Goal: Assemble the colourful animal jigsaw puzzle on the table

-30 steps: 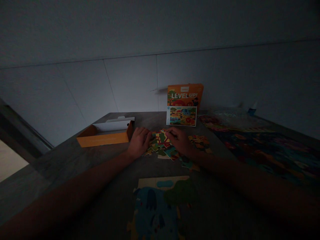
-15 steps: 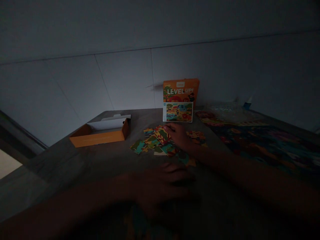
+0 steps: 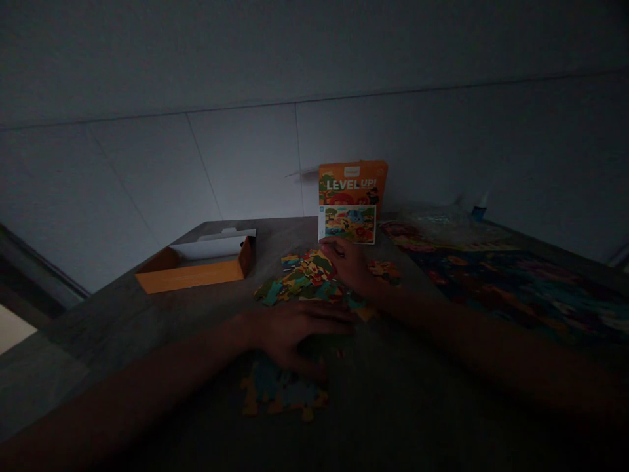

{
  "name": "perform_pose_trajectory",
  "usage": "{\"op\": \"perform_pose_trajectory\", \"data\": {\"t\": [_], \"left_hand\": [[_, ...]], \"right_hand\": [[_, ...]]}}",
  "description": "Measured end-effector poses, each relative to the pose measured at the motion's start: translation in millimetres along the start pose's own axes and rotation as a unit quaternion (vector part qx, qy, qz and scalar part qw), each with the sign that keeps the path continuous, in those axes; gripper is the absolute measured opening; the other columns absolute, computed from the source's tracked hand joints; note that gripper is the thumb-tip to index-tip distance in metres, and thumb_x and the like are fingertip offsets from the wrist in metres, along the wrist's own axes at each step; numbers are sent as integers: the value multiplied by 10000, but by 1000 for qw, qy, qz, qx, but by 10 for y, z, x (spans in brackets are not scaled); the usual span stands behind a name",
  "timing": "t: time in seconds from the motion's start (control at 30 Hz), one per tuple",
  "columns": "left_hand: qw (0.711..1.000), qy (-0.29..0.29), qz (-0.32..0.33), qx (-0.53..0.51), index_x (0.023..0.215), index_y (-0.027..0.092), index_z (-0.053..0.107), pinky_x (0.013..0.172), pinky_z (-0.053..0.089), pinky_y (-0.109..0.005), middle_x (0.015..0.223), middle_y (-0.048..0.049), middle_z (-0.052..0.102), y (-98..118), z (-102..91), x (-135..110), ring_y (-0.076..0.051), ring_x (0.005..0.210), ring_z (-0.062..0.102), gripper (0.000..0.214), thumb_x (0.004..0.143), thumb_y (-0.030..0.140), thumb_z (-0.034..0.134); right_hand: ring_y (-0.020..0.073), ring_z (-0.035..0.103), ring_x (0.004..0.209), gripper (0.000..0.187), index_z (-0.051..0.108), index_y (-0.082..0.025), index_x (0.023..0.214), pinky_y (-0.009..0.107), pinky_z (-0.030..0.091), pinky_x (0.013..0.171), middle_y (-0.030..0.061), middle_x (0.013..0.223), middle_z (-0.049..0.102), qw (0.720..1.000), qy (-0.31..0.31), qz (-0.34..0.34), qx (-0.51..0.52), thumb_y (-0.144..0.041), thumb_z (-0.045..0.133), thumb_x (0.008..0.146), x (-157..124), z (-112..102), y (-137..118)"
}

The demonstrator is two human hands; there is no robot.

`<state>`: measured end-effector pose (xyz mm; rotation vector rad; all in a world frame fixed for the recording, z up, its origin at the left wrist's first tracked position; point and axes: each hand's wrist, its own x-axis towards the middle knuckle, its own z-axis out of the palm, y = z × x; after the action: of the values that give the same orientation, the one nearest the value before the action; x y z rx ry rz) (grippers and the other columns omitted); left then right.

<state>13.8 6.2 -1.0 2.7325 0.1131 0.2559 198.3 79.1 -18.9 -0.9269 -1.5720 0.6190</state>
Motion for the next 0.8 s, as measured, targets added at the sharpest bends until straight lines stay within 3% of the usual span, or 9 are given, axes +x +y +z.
{"op": "perform_pose_trajectory", "data": {"t": [0.13,0.23,0.33,0.43,0.5,0.57,0.67,0.8], "left_hand": [[1000,22,-2,10,1434,95,462,1147,397,-486,1507,-205,449,-54,-21,-44,-322,1400,436,769,819,491,698],[994,78,28,71,1334,74,536,1060,483,-489,1412,-213,544,-29,0,-66,-324,1306,530,573,897,440,596],[971,134,28,197,1019,101,663,879,573,-429,1077,-173,694,46,52,-89,-270,1002,656,264,957,271,471],[955,129,-26,268,862,125,666,764,579,-372,850,-121,679,158,97,-141,-216,793,640,314,990,192,388],[961,125,-73,234,987,117,677,800,577,-368,927,-122,688,236,102,-208,-218,845,651,284,985,201,406],[975,107,-100,167,1200,116,632,925,554,-393,1149,-145,674,302,77,-299,-250,1044,650,317,947,241,490],[988,43,-103,107,1455,138,444,1116,430,-465,1498,-180,461,361,3,-436,-318,1364,470,644,877,356,627],[991,-30,-94,93,1568,127,215,1188,276,-579,1622,-203,205,376,-88,-501,-374,1493,229,939,826,484,667]], "right_hand": [[199,667,721,272,673,-199,1019,308,513,640,38,815,710,999,-43,12,20,-407,606,857,-9,-7,-221],[199,672,736,323,635,-209,1110,303,519,629,35,843,710,998,-57,29,29,-406,618,854,-158,-87,-397],[218,678,860,283,638,-204,1050,322,533,699,62,963,709,994,-91,53,-18,-403,641,848,-487,-271,-496],[229,674,940,271,660,-213,1051,353,534,800,63,1019,710,980,-180,68,-53,-401,661,855,-875,-485,-545],[232,674,948,237,685,-220,1045,369,528,826,66,1032,716,969,-218,66,-94,-391,625,891,-1069,-588,-586],[230,665,987,228,693,-230,1083,374,517,867,70,1074,715,962,-240,24,-131,-354,586,924,-1175,-638,-637],[212,639,1062,272,659,-227,1188,357,502,919,81,1156,687,946,-278,-66,-155,-277,536,952,-1201,-648,-698],[194,634,1045,274,634,-201,1213,329,514,892,95,1176,654,926,-314,-95,-187,-249,540,960,-1151,-653,-709]]}}
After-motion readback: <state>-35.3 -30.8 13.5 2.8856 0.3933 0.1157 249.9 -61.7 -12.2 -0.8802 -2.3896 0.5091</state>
